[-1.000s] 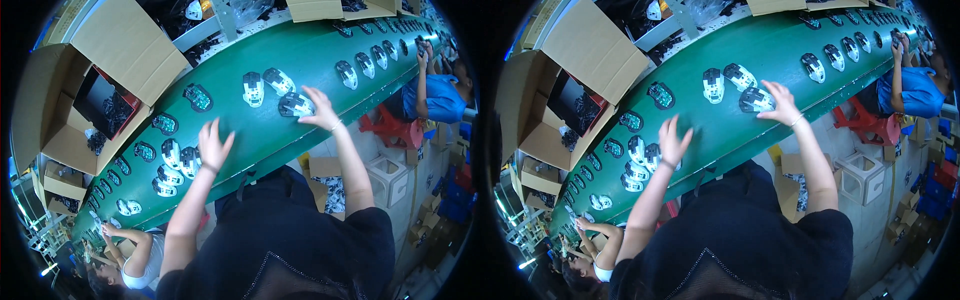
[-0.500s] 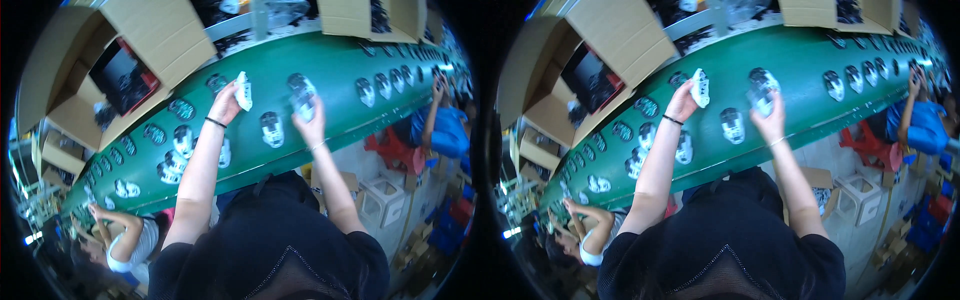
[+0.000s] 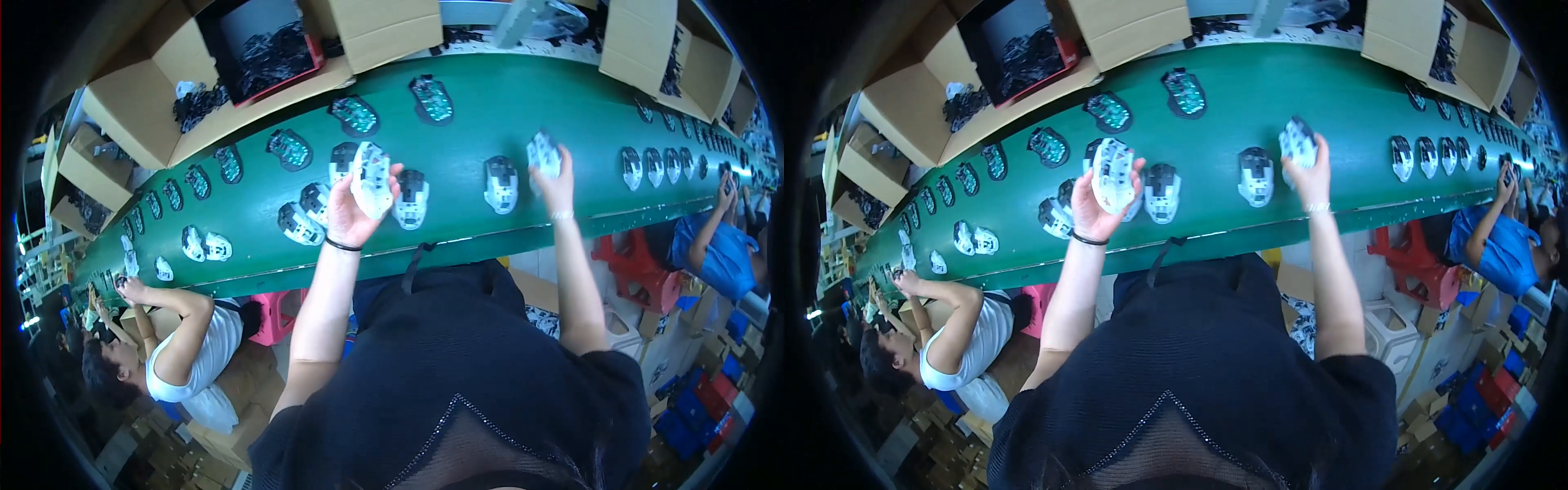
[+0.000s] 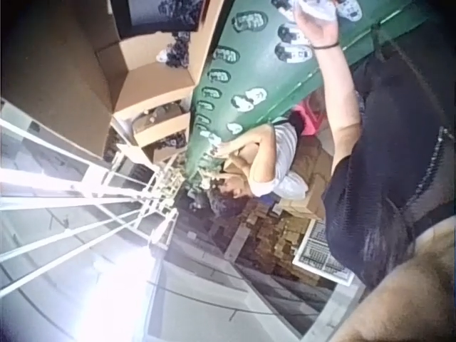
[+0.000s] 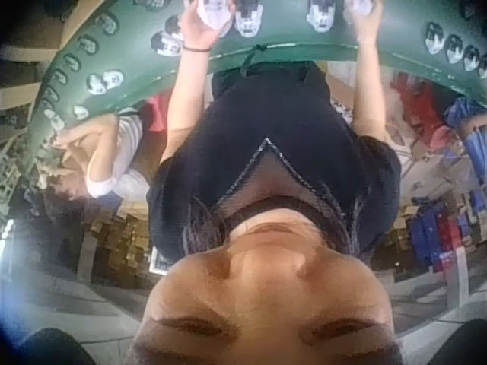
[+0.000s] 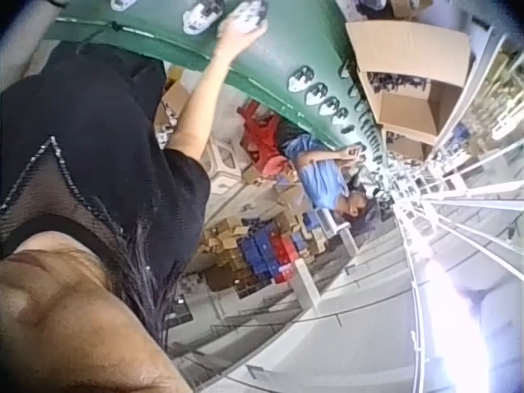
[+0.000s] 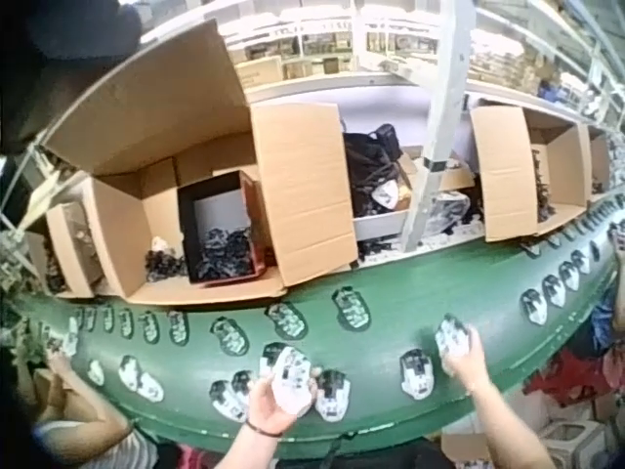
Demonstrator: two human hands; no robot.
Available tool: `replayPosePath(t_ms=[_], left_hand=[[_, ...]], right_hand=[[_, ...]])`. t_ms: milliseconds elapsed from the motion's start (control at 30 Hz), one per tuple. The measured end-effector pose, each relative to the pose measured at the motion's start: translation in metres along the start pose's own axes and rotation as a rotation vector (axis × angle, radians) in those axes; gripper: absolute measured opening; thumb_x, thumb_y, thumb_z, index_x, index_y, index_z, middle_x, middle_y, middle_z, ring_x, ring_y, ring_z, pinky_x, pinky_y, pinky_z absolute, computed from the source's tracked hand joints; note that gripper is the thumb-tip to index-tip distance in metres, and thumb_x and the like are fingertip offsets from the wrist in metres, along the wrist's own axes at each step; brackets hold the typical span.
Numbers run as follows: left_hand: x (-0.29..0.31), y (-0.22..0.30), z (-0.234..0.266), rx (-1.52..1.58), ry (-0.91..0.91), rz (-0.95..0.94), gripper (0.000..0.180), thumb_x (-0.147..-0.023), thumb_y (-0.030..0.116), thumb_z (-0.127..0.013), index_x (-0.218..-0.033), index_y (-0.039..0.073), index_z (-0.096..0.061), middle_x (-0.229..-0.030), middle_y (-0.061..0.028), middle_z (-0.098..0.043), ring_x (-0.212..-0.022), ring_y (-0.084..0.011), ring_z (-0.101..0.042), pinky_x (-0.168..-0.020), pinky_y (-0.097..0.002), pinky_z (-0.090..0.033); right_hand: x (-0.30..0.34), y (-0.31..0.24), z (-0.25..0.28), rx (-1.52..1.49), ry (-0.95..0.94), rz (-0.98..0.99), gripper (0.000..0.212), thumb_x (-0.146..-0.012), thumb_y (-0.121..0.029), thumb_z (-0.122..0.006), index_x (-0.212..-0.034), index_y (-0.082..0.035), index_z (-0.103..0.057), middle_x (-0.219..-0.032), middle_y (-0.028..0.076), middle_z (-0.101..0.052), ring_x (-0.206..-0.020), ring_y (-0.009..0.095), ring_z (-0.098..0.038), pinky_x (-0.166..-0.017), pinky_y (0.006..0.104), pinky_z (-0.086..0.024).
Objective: The person moves a box of mouse parts and assembles computer mouse shells by fitting small plastic components into the mouse covers by hand before placing them along the conveyor belt.
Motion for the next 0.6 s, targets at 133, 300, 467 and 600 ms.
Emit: replayPosePath(t_ms=[133,300,467,600], left_hand=[[0.015,-0.005,-0.025,0.25,-0.196,0.166,0.077,-0.077,0.037,-0.056,-0.135,-0.002,-0.026,-0.12,-0.0232,-0.046,-0.1,-0.0301,-0.051,-0.087,-0.0394,-0.044],[0.056,0.044,-0.033,0.252,-0.299,0.173,0.072,-0.078,0.039,-0.053,-0.134,0.001,-0.029,-0.118,-0.0201,-0.048,-0.099,-0.0295,-0.052,-0.081,-0.0407,-0.046],[0.089,0.137,0.04,0.015,-0.046,-0.182,0.058,-0.08,0.035,-0.056,-0.126,0.002,-0.042,-0.117,-0.0194,-0.052,-0.101,-0.0314,-0.055,-0.087,-0.0445,-0.045],[0.147,0.224,0.035,0.191,-0.13,-0.24,0.064,-0.081,0.042,-0.051,-0.126,-0.002,-0.039,-0.108,-0.0195,-0.054,-0.096,-0.0298,-0.056,-0.081,-0.0369,-0.049]], right_hand=[[0.065,-0.044,-0.028,0.291,0.157,0.063,0.08,-0.058,-0.015,-0.078,-0.127,-0.008,-0.038,-0.109,0.018,-0.053,-0.1,0.035,-0.052,-0.088,0.0391,-0.042],[0.079,-0.04,-0.036,0.205,0.207,0.062,0.074,-0.059,-0.009,-0.074,-0.125,-0.004,-0.041,-0.118,0.014,-0.05,-0.107,0.026,-0.049,-0.094,0.0348,-0.038],[0.07,-0.002,-0.049,-0.429,0.063,-0.304,0.071,-0.067,0.011,-0.063,-0.131,-0.004,-0.035,-0.124,0.014,-0.049,-0.11,0.028,-0.051,-0.093,0.0439,-0.042],[0.088,-0.077,-0.168,-0.807,-0.377,-0.391,0.066,-0.072,0.005,-0.06,-0.132,-0.005,-0.034,-0.125,0.01,-0.048,-0.113,0.026,-0.048,-0.096,0.0396,-0.041]])
Point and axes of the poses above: each hand's wrist, its own x-axis away from the middle knuckle, its own z-axis out of the back of the hand, y = z × x, the point moved 10 cm from there along -x, towards the middle knuckle
